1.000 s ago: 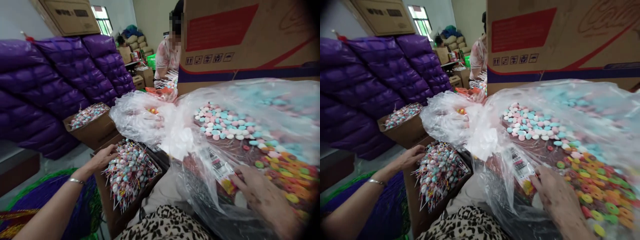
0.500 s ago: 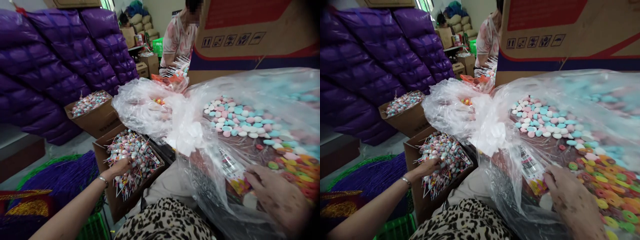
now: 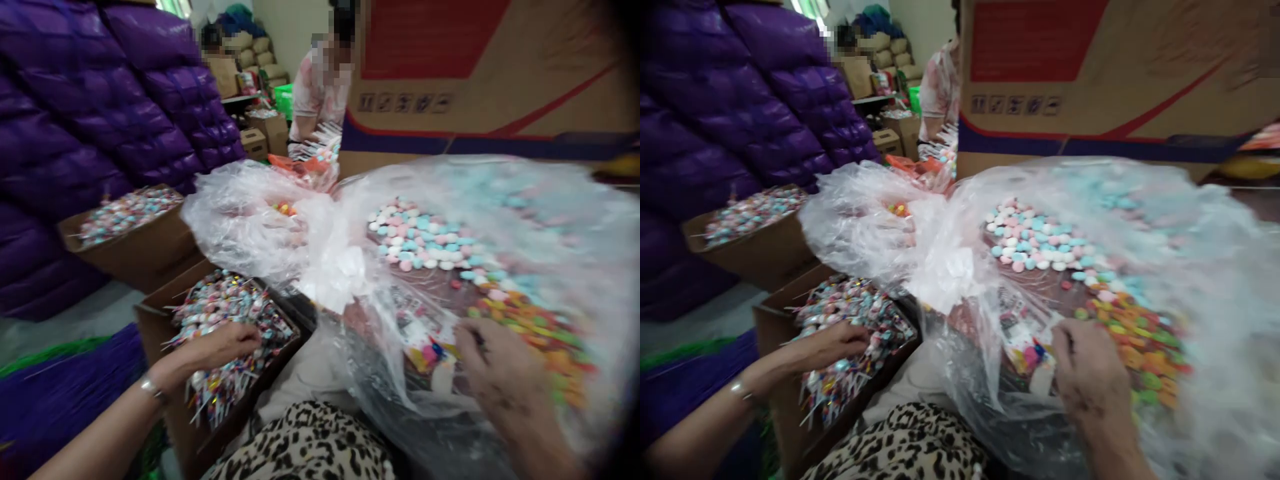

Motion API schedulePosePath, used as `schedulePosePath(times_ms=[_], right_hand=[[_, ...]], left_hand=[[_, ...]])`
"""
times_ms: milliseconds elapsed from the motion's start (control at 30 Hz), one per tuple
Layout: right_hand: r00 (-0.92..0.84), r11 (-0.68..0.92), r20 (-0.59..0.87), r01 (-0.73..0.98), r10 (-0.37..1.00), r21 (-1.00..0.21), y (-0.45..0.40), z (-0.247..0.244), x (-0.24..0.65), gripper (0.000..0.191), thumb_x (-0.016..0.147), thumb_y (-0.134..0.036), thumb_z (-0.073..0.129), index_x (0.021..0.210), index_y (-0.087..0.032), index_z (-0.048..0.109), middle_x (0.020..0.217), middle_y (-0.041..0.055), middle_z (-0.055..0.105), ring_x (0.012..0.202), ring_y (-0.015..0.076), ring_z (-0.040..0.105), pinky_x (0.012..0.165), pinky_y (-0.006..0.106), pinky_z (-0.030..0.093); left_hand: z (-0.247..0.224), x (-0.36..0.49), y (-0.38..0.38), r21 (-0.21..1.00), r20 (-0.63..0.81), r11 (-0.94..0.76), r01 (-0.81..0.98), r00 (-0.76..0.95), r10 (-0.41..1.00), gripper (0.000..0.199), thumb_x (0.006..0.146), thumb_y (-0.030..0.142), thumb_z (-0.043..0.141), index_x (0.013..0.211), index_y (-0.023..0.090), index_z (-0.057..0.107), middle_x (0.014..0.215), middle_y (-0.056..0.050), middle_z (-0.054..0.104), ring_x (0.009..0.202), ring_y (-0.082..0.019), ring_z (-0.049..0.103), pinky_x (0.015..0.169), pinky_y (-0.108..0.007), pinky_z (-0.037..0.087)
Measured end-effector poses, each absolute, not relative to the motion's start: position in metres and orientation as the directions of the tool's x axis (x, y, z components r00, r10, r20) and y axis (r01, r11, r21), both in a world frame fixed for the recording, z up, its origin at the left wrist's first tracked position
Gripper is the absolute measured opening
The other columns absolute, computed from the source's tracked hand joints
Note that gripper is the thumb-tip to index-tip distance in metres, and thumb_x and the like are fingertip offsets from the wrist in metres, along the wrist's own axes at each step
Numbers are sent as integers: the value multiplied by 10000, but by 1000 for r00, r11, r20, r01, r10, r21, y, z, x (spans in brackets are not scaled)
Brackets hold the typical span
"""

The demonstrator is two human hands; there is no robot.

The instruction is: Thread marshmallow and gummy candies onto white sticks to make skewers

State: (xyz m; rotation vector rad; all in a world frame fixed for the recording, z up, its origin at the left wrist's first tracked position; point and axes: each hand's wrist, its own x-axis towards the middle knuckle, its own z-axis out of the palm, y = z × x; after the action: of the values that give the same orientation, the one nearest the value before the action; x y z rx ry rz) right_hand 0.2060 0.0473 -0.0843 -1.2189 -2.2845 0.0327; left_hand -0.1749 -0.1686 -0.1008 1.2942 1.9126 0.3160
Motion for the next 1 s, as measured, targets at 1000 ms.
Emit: schedulePosePath(times_ms=[1000], right_hand=[[-307, 699, 656, 520, 690, -491, -3, -53, 227, 270, 1002, -181, 458, 735, -216, 478, 633, -27, 514, 575, 119, 510, 565, 225, 421]], left_hand=[[-37, 19, -7, 676, 214, -536, 505, 561, 799, 284, 1043, 291, 382, 833, 218, 558, 695, 23, 554, 606, -143, 487, 584, -263, 353]])
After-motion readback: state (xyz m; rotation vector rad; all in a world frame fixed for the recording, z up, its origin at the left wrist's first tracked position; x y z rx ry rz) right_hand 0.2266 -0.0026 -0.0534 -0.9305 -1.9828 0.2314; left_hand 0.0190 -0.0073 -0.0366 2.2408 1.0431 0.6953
